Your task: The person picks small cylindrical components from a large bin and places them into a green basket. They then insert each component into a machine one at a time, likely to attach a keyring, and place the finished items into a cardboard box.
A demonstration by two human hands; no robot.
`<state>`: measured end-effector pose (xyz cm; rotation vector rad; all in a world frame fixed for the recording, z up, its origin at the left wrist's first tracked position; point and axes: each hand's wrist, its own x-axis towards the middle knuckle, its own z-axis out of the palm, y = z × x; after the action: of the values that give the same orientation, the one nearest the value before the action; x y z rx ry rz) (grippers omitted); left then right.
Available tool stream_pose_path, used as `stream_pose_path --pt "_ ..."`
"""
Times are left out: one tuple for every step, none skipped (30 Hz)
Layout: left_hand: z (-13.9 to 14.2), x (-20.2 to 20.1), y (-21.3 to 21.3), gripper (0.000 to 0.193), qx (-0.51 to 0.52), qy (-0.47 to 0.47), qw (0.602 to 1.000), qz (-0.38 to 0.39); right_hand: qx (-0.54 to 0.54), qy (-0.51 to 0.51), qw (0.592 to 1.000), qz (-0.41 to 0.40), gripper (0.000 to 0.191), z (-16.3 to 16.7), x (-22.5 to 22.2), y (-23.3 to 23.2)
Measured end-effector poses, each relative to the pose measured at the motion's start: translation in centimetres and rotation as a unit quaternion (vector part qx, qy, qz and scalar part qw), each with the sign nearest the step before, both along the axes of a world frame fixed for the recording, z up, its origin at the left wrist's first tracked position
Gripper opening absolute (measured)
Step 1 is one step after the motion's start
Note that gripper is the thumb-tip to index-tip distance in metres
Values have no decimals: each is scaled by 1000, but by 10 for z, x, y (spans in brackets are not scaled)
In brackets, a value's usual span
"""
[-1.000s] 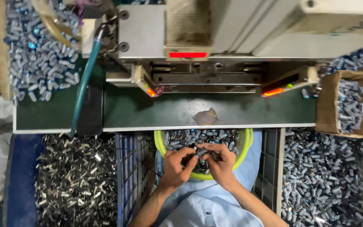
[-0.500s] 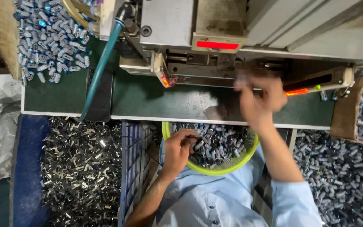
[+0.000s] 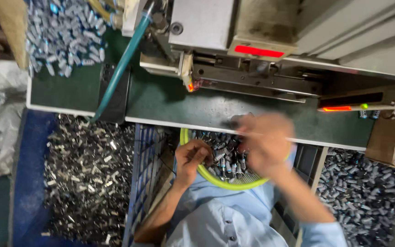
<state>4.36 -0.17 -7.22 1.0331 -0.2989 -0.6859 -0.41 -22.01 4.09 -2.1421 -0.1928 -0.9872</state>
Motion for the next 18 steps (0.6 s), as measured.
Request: stream_pose_path --pt "6 -1 -2 14 12 4 1000 -8 0 80 997 3 20 -15 -14 16" --pt "11 0 -4 11 25 6 999 -20 1 158 987 3 43 -31 -28 35" --pt "15 1 -7 9 38 6 999 -38 86 221 971 -7 35 -47 -39 45" --pt "20 0 -10 10 39 -63 997 -36 170 280 945 -19 29 -63 -44 51" --pt "23 -1 -16 14 38 -131 990 -33 192 265 943 -55 25 -75 -52 53" --pt "26 -2 -19 19 38 -196 979 -30 214 253 939 -88 23 -83 -60 57" --pt "29 -5 -22 20 65 -211 975 -22 237 242 933 -122 22 -89 -67 58" --pt "30 -5 -26 20 88 -230 969 -14 236 241 934 -120 24 -94 -71 58" --pt "31 -4 -30 21 108 -251 962 -6 232 235 937 -118 27 -97 -75 57" --pt "31 -5 -32 20 122 -278 953 -8 229 232 938 -116 30 -99 -77 56" --pt "32 -6 -33 19 140 -300 943 -12 237 217 940 -111 32 -102 -79 56" --pt "32 -7 -33 18 159 -322 933 -15 247 202 942 -104 35 -105 -80 55" --pt "33 -7 -33 18 149 -355 923 5 256 188 944 -94 38 -110 -81 56" --pt "33 -7 -33 19 138 -389 911 26 381 182 903 -83 34 -114 -82 56" --pt "33 -7 -33 19 126 -423 896 48 497 171 848 -69 32 -119 -82 56" --pt "34 -6 -34 21 134 -474 867 81 603 157 780 -53 33 -125 -82 57" --pt "35 -5 -35 23 141 -521 834 113 601 159 783 -27 30 -130 -82 56" --pt "36 -4 -35 25 148 -565 799 139 601 162 783 -4 28 -134 -82 56"
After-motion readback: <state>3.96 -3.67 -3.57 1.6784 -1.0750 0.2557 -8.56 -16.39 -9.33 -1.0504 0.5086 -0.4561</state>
